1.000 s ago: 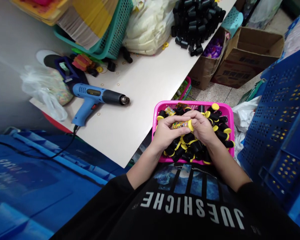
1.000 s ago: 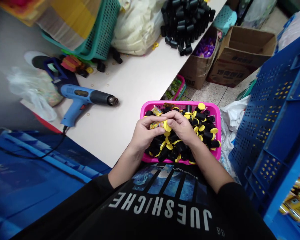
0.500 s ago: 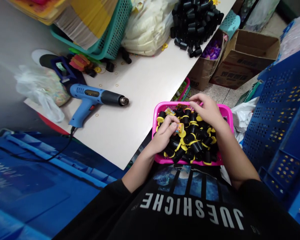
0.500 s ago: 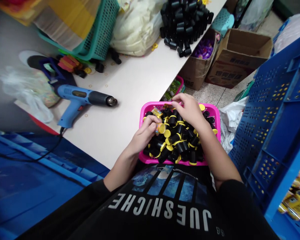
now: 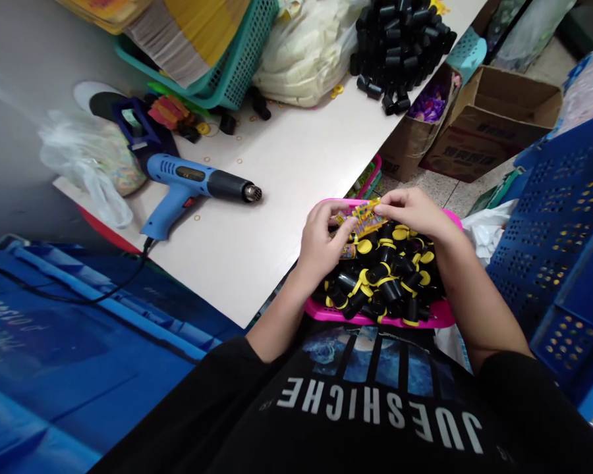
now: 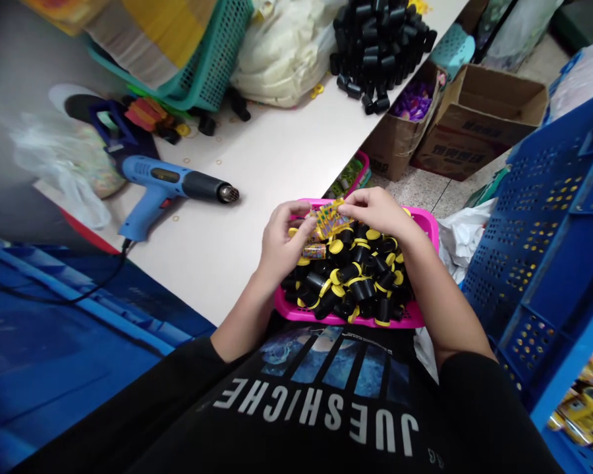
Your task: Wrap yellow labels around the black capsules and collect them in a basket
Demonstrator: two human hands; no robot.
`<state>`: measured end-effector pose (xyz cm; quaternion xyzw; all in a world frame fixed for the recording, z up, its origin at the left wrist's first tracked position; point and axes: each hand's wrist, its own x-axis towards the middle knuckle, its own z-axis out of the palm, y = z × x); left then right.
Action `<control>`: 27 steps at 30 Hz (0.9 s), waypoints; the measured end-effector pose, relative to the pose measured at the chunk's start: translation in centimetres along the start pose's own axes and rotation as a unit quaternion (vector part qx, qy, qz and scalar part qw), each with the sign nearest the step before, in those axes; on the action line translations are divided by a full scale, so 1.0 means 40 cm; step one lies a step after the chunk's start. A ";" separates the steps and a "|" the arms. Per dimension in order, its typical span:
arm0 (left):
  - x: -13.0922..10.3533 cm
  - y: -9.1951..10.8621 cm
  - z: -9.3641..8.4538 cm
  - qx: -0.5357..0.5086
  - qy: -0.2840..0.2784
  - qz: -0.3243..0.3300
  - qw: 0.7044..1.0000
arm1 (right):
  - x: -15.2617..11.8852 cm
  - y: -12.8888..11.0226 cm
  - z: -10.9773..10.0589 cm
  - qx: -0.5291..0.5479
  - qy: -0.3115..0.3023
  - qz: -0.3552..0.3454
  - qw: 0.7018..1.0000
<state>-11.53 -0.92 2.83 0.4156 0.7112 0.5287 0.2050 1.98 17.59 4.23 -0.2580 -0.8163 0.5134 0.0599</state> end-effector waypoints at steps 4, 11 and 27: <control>0.026 0.013 0.029 -0.222 -0.079 -0.106 0.966 | -0.058 -0.026 0.010 0.062 0.003 -0.005 0.998; 0.017 0.001 0.044 -0.249 -0.060 -0.175 0.951 | -0.095 0.016 0.056 0.170 -0.056 -0.030 0.983; -0.018 0.014 0.013 -0.240 -0.044 -0.197 0.949 | -0.154 0.135 -0.052 -0.257 0.255 0.133 0.923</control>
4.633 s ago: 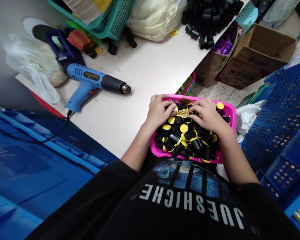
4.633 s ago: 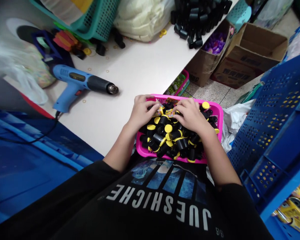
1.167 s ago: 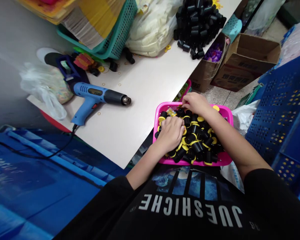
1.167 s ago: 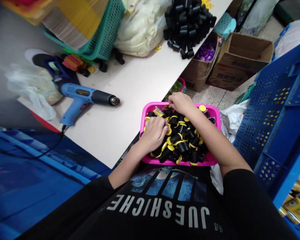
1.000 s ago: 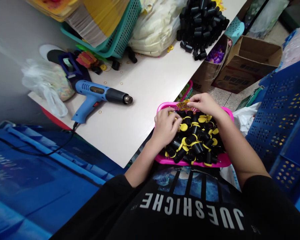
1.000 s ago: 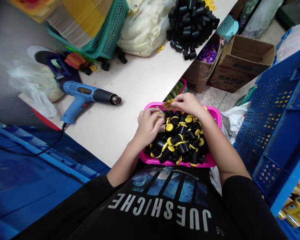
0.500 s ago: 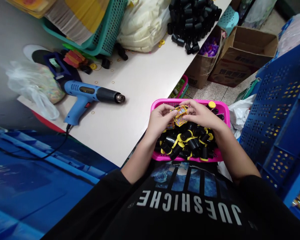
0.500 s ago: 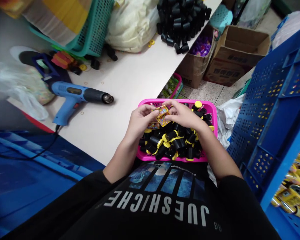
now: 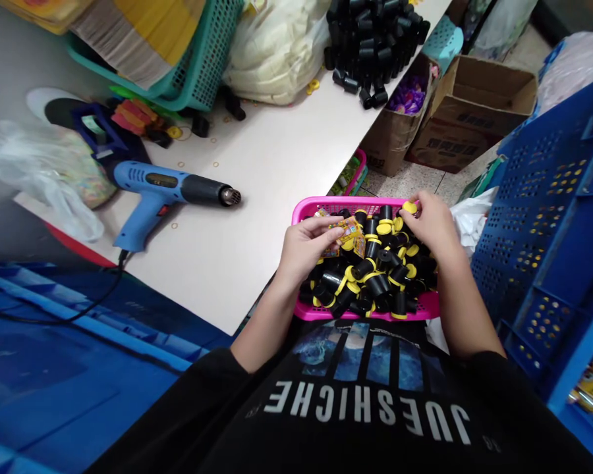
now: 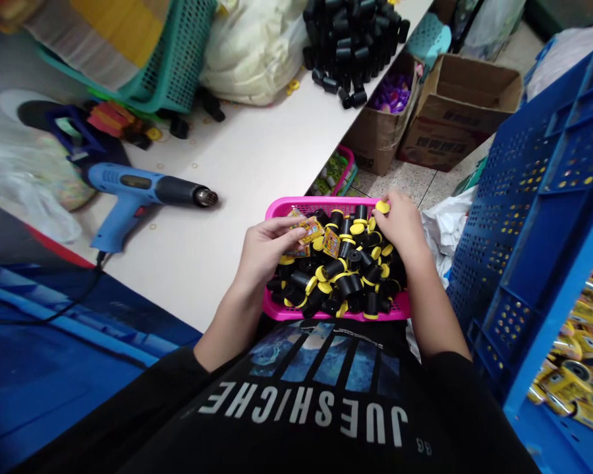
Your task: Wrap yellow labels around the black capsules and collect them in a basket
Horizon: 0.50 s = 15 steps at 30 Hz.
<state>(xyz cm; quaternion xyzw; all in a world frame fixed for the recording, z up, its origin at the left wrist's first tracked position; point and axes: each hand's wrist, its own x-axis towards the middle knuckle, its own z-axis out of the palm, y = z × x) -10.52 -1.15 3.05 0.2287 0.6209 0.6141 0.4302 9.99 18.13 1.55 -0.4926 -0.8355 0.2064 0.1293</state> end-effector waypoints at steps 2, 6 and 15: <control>-0.002 -0.002 0.002 0.006 0.010 0.001 1.000 | -0.016 -0.005 0.006 0.084 0.041 -0.006 0.996; -0.008 -0.003 -0.001 0.006 -0.005 0.005 1.000 | -0.068 -0.052 -0.027 0.396 0.006 -0.013 0.918; -0.018 -0.009 0.006 -0.014 -0.057 0.005 0.998 | -0.118 -0.120 -0.028 0.550 -0.157 0.002 0.820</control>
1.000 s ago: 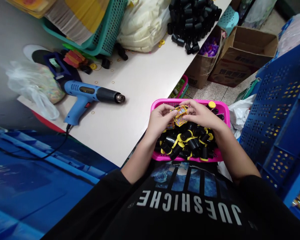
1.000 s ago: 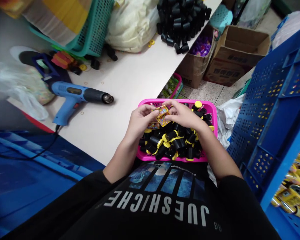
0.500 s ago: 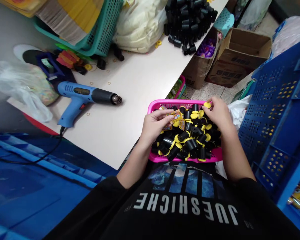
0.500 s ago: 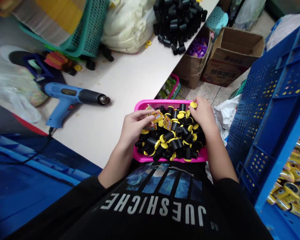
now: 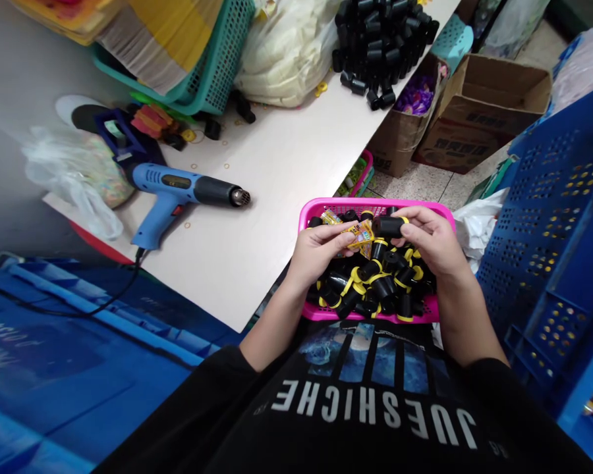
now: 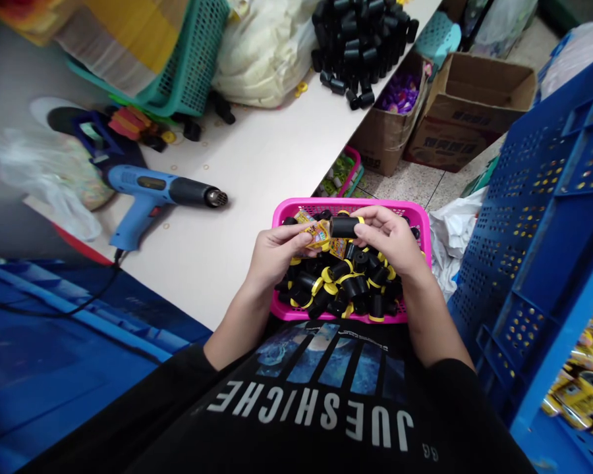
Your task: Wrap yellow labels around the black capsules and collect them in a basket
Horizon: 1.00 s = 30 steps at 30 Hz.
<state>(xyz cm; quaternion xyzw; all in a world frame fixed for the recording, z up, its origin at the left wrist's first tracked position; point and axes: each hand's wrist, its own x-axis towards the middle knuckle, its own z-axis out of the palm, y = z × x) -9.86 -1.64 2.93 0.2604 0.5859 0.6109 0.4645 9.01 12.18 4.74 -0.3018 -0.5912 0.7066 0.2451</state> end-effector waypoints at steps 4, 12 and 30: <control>-0.005 -0.001 0.002 -0.025 -0.014 -0.005 1.000 | -0.003 0.007 -0.004 -0.029 -0.025 0.005 0.999; -0.009 0.003 0.008 -0.037 -0.052 -0.018 0.998 | -0.016 0.016 0.014 -0.127 -0.032 -0.039 0.991; -0.016 0.007 0.063 -0.061 -0.077 0.023 0.995 | 0.004 0.065 0.077 0.035 -0.086 -0.028 0.995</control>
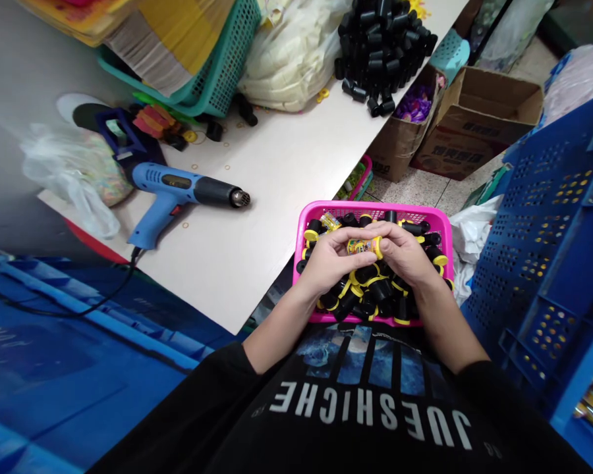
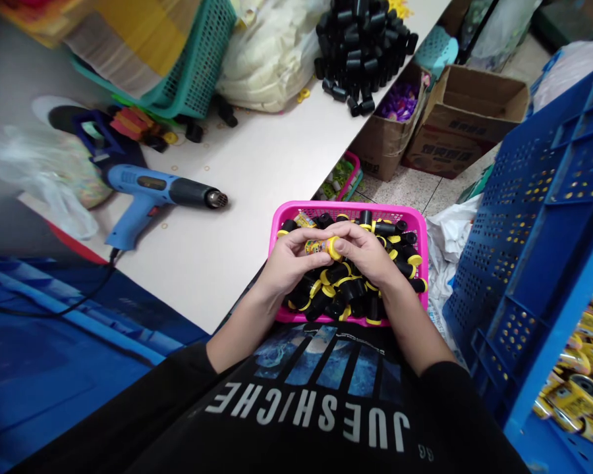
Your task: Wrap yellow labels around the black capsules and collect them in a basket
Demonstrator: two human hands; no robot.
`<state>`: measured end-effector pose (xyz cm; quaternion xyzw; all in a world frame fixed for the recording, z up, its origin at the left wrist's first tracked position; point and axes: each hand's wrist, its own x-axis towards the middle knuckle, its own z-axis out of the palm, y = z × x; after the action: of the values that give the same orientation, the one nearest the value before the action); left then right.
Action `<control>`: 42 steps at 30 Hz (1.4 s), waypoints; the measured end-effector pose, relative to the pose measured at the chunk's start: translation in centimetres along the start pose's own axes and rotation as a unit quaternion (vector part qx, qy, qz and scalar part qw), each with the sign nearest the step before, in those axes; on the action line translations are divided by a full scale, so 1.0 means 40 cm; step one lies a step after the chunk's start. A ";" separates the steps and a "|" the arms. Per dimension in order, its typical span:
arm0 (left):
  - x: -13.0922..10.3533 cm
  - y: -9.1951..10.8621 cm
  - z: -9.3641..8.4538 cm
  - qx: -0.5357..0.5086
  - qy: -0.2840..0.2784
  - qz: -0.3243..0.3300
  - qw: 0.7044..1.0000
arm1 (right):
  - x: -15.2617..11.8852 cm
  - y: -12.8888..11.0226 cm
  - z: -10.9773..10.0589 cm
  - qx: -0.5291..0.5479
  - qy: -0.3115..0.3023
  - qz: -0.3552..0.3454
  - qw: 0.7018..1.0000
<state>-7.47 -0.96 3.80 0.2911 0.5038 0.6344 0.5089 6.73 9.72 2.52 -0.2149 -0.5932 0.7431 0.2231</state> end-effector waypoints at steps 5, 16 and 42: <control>-0.002 0.004 0.005 0.014 0.012 0.001 1.000 | 0.005 -0.024 0.009 -0.090 0.027 -0.002 0.996; 0.107 0.017 -0.132 0.488 -0.017 0.120 0.864 | 0.072 -0.024 -0.079 -0.529 -0.098 -0.013 0.843; 0.070 0.002 -0.079 0.311 0.049 0.036 0.948 | 0.098 -0.027 -0.085 -0.480 -0.139 -0.028 0.866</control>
<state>-11.16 0.57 2.45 0.4220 0.6894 0.4775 0.3444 5.61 14.90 2.68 -0.1733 -0.9071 0.3826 0.0287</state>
